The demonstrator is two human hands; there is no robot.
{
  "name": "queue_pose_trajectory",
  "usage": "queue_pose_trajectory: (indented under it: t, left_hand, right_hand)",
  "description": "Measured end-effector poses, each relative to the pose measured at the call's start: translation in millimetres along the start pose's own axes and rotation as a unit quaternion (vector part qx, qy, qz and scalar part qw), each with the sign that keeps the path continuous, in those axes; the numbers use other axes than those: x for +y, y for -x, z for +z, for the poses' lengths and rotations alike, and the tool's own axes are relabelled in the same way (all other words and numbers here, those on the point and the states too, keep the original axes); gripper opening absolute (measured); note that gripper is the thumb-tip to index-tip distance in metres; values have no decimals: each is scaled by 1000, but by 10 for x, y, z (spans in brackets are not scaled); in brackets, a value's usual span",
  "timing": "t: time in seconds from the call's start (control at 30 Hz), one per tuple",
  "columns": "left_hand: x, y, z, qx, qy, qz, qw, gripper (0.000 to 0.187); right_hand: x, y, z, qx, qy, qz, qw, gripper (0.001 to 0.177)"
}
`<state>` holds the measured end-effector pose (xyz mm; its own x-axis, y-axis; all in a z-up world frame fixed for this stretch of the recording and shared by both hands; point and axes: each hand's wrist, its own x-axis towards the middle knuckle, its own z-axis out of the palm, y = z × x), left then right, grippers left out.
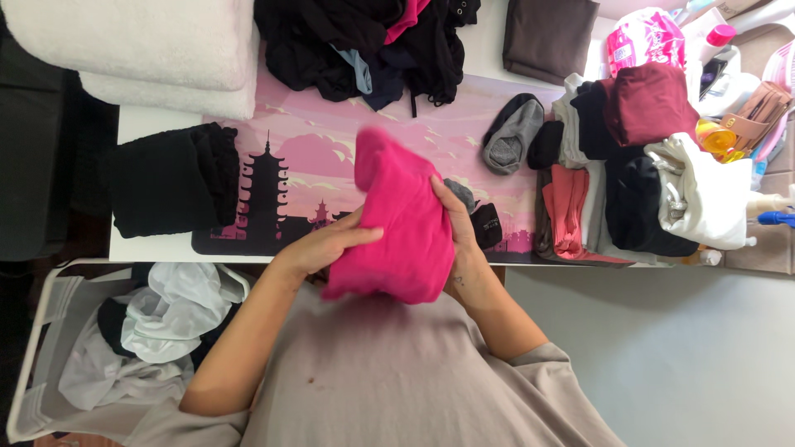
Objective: The person folds multiple items of clothing, including black and pink garments, by hand on a desk and arranges them into separate stacks.
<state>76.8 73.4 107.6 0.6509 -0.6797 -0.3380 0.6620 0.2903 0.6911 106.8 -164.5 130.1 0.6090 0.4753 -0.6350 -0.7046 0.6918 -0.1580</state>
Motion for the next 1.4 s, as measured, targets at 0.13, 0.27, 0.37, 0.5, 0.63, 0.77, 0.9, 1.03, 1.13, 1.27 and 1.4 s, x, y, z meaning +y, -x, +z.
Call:
queue_pose_trajectory:
  t: [0.13, 0.27, 0.37, 0.5, 0.63, 0.77, 0.9, 1.03, 1.13, 1.27, 1.4]
  left_hand:
    - [37, -228, -101, 81, 99, 86, 988, 61]
    - [421, -426, -281, 238, -164, 183, 940, 41]
    - [926, -486, -343, 244, -270, 303, 881, 35]
    - [1241, -344, -346, 203, -315, 392, 840, 32]
    - [821, -235, -631, 282, -407, 370, 786, 40]
    - [-434, -308, -1053, 382, -350, 115, 848, 61]
    - [-1625, -328, -1320, 406, -437, 88, 797, 56]
    - [-1738, -566, -1323, 500, -411, 74, 759, 58]
    - [-1527, -600, -1330, 500, -415, -29, 759, 57]
    - [-1303, -455, -1143, 459, -403, -97, 786, 45]
    - [-1159, -324, -842, 431, -468, -190, 748, 60]
  right_hand:
    - [-137, -115, -40, -11, 141, 6, 990, 50]
    - [-313, -241, 251, -14, 357, -153, 922, 46]
    - [-679, -224, 818, 128, 587, -273, 751, 70]
    - [-862, -175, 1136, -96, 595, -381, 701, 90]
    - [-827, -539, 730, -66, 735, -393, 549, 58]
    - [-275, -990, -383, -70, 734, -373, 563, 42]
    - [247, -1125, -1383, 3, 844, -256, 472, 42]
    - [449, -1103, -1564, -16, 789, -345, 508, 49]
    - [481, -1088, -1493, -45, 808, -333, 485, 64]
    - [548, -1037, -1517, 21, 819, -354, 451, 65]
    - [735, -988, -1757, 34, 846, -367, 385, 69]
